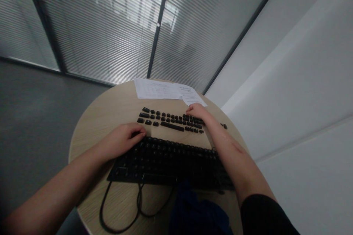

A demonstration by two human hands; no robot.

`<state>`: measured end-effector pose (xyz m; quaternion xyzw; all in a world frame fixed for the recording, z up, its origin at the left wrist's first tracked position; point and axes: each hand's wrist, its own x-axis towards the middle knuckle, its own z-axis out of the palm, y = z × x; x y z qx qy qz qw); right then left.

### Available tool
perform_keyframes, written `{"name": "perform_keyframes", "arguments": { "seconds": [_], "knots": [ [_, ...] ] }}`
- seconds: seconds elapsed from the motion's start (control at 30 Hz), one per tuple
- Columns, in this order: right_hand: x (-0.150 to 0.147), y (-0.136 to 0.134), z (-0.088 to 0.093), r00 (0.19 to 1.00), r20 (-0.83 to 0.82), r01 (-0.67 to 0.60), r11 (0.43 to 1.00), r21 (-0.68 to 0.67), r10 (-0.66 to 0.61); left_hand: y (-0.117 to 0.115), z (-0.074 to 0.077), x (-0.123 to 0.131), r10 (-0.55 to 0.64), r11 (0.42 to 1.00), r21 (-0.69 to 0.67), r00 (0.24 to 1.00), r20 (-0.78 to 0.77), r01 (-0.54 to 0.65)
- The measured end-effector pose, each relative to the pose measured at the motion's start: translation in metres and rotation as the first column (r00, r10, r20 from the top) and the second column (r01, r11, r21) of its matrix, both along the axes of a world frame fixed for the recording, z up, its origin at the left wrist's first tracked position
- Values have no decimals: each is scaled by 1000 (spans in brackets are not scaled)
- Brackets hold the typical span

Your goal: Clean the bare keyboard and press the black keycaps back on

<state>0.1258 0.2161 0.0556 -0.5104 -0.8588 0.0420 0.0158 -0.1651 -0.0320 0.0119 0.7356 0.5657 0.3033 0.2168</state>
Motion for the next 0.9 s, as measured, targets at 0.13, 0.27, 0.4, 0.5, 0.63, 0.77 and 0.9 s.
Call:
{"name": "perform_keyframes", "arguments": {
  "seconds": [0.13, 0.27, 0.4, 0.5, 0.63, 0.77, 0.9],
  "knots": [
    [-1, 3, -5, 1000, 1, 1, 1000, -29, -1, 0, -1, -1, -3, 1000, 10, 1000, -11, 3],
    [-5, 7, -12, 1000, 2, 1, 999, -42, -1, -2, 0, 0, 4, 1000, 0, 1000, -6, -4],
    [-9, 8, -17, 1000, 3, 5, 999, -45, -5, -2, 2, 0, 13, 1000, 1, 1000, -6, -13],
    [-13, 7, -18, 1000, 13, 19, 999, -40, -19, -1, 1, 0, 5, 1000, 9, 1000, -15, -5],
    [-18, 5, -19, 998, 25, 51, 999, 2, -51, 0, 0, 0, -1, 1000, 3, 1000, -11, 1],
    [-23, -1, -24, 998, 13, 66, 996, 56, -67, 0, 1, 1, 7, 1000, -14, 1000, -9, -7],
    [-30, -6, -25, 997, -11, 75, 993, 96, -75, 1, 2, 1, 13, 1000, -7, 1000, -13, -13]
  ]
}}
